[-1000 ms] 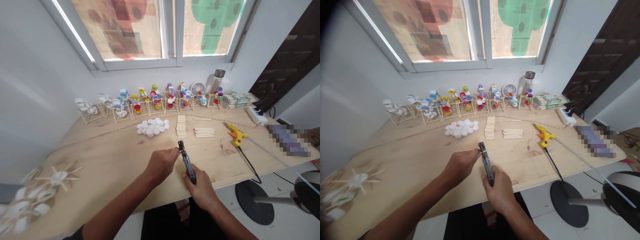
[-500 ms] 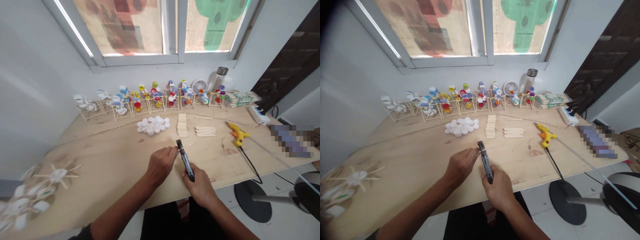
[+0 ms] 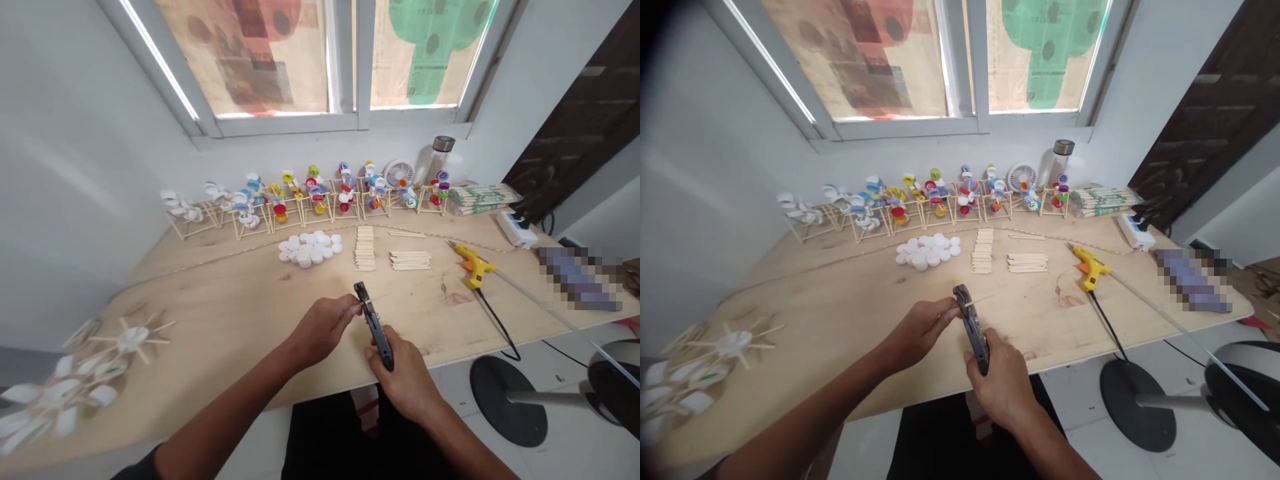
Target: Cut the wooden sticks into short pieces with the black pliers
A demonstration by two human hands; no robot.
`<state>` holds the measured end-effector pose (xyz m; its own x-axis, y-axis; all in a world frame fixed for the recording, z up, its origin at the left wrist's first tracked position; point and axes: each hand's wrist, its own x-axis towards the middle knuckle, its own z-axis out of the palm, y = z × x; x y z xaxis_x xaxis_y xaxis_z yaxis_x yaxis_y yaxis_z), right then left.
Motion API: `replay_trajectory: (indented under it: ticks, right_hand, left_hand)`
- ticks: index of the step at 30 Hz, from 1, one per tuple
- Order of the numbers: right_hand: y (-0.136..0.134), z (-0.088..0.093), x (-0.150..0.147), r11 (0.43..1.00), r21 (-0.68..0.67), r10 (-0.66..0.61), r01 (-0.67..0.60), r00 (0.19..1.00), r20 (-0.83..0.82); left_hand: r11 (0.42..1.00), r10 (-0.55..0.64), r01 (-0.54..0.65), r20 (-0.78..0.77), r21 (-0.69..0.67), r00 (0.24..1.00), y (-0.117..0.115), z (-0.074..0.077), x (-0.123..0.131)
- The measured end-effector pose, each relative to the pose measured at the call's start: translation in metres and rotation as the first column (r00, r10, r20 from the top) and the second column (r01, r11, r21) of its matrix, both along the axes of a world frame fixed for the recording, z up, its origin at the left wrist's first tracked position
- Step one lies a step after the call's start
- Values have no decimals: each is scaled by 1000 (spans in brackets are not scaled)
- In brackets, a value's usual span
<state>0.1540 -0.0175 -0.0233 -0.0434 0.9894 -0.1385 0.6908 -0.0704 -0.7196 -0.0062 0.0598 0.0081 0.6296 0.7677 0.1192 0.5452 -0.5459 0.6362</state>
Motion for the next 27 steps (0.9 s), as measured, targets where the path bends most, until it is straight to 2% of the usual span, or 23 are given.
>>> replay_trajectory:
  ticks: [5, 9, 12, 15, 18, 20, 21, 24, 27]
  right_hand:
    - [0, -1, -1, 999, 31, 14, -15, 1000, 27]
    - [3, -6, -2, 998, 58, 8, -10, 999, 38]
    - [8, -10, -3, 998, 69, -6, 3, 999, 40]
    - [11, -13, -4, 997, 67, -27, 24, 999, 44]
    - [13, -14, -5, 997, 61, -49, 46, 998, 44]
    - [13, -12, -6, 998, 43, -57, 55, 997, 43]
    - [13, -11, -6, 998, 30, -57, 56, 998, 40]
    - [12, -7, -6, 999, -11, -44, 45, 999, 20]
    - [10, -2, -5, 999, -31, -27, 27, 1000, -7]
  left_hand:
    - [974, -63, 93, 147, -205, 987, 6, 9, -4]
    - [973, -63, 90, 135, -210, 989, 10, 8, -4]
    - [994, -38, 42, 46, -105, 998, 10, 1, -3]
    - [992, 62, -52, -83, 112, 995, 8, -11, 1]
    - [904, 182, -107, -147, 415, 972, 5, -24, 4]
    - [843, 209, -101, -149, 527, 967, 4, -30, 5]
    - [836, 209, -98, -147, 541, 967, 4, -31, 5]
    - [886, 167, -86, -142, 455, 976, 6, -28, 3]
    - [972, 71, -41, -118, 233, 990, 10, -17, 0]
